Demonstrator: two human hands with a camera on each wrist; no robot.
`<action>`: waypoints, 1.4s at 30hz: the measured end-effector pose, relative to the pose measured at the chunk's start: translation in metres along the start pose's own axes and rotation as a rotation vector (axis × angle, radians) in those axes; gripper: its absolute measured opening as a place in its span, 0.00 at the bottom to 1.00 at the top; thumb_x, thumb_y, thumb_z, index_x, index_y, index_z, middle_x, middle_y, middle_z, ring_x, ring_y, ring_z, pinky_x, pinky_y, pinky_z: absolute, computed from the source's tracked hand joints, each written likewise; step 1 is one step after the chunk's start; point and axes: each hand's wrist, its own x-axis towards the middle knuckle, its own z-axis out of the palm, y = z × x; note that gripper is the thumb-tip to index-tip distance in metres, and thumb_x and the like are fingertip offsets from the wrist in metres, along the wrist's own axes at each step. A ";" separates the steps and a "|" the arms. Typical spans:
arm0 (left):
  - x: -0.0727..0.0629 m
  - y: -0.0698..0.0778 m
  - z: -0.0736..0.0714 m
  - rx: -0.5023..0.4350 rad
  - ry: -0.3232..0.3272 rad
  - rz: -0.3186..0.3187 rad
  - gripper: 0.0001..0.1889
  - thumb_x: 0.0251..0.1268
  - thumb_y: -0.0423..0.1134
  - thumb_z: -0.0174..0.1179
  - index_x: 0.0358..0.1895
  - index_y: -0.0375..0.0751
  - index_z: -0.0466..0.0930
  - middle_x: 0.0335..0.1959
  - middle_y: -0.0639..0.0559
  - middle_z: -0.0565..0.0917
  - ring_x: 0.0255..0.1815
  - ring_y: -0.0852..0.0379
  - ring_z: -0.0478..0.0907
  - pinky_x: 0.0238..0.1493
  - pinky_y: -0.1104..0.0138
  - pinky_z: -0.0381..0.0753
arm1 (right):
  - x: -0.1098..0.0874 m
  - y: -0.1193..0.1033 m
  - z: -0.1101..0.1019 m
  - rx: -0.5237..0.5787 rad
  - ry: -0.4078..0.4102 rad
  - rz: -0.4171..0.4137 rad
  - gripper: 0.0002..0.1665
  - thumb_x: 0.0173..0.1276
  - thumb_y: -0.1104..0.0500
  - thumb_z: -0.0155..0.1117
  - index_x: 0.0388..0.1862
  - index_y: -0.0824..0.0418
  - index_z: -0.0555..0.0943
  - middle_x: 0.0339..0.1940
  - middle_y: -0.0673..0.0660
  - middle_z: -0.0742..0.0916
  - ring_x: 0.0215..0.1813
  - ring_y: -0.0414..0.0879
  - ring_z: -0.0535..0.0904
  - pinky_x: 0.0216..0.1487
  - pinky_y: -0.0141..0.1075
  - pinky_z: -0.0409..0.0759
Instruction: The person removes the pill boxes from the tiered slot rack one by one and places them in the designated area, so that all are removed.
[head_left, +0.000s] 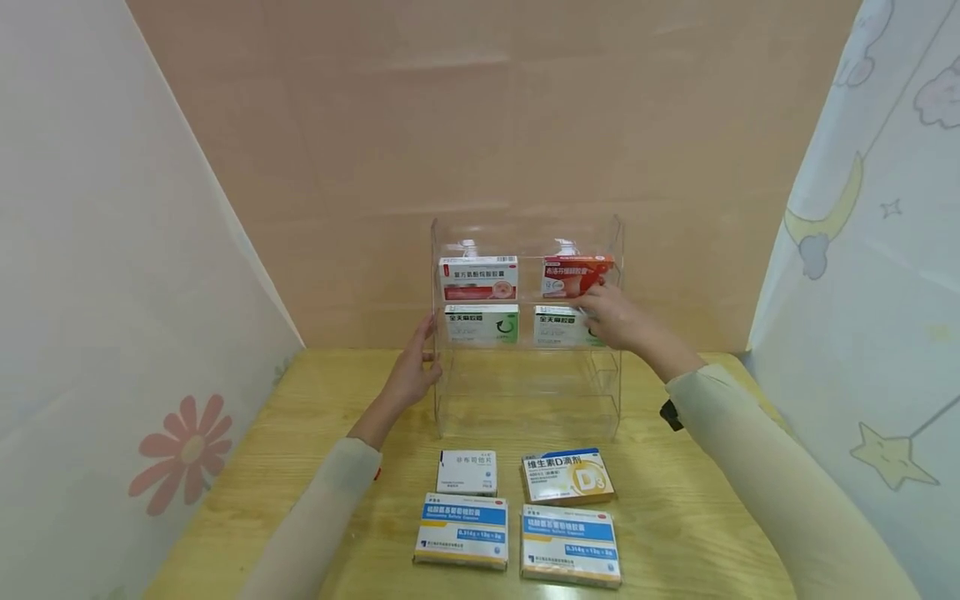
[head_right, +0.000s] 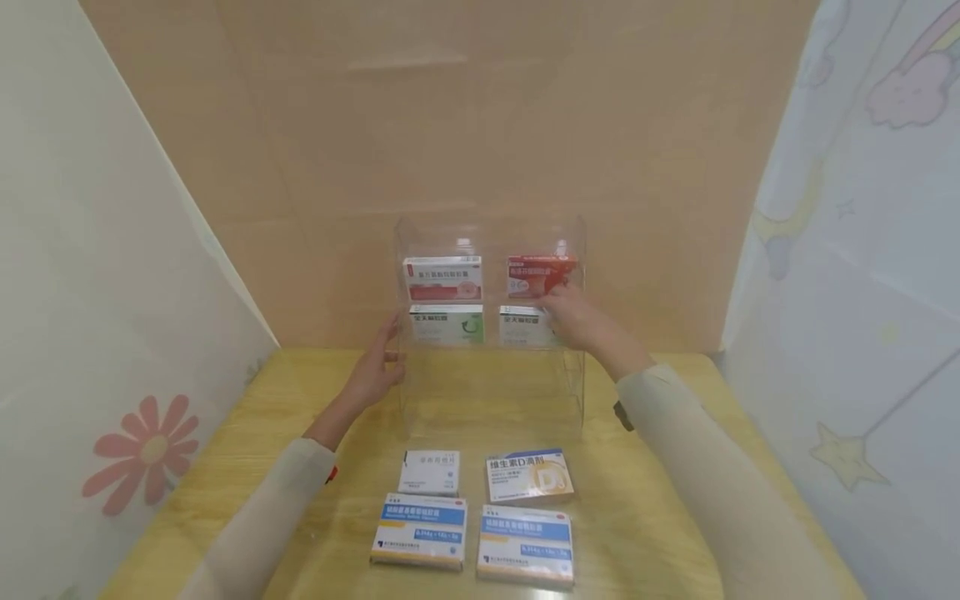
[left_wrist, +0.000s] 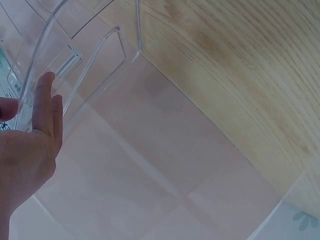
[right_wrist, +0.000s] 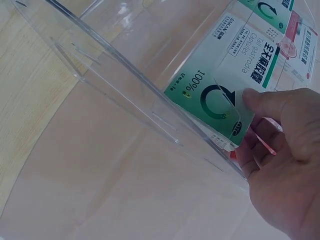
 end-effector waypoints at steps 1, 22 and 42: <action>0.000 0.000 0.000 -0.002 -0.002 -0.004 0.50 0.67 0.23 0.57 0.83 0.64 0.41 0.82 0.47 0.57 0.63 0.35 0.76 0.49 0.54 0.87 | 0.000 0.000 0.001 -0.003 0.004 0.000 0.24 0.67 0.70 0.65 0.63 0.69 0.79 0.63 0.69 0.81 0.68 0.67 0.70 0.70 0.62 0.67; -0.002 -0.006 0.006 -0.010 -0.010 -0.004 0.50 0.67 0.23 0.56 0.83 0.64 0.41 0.81 0.44 0.56 0.63 0.34 0.76 0.47 0.55 0.87 | -0.008 -0.015 -0.031 0.150 0.038 0.009 0.18 0.72 0.69 0.62 0.59 0.65 0.81 0.58 0.69 0.79 0.61 0.64 0.73 0.62 0.61 0.73; 0.002 -0.005 0.005 -0.017 -0.017 -0.010 0.50 0.68 0.24 0.56 0.83 0.65 0.39 0.82 0.44 0.56 0.64 0.33 0.75 0.51 0.51 0.86 | -0.043 -0.002 -0.064 0.235 0.034 0.036 0.18 0.71 0.66 0.65 0.59 0.63 0.83 0.53 0.66 0.81 0.51 0.62 0.80 0.44 0.50 0.86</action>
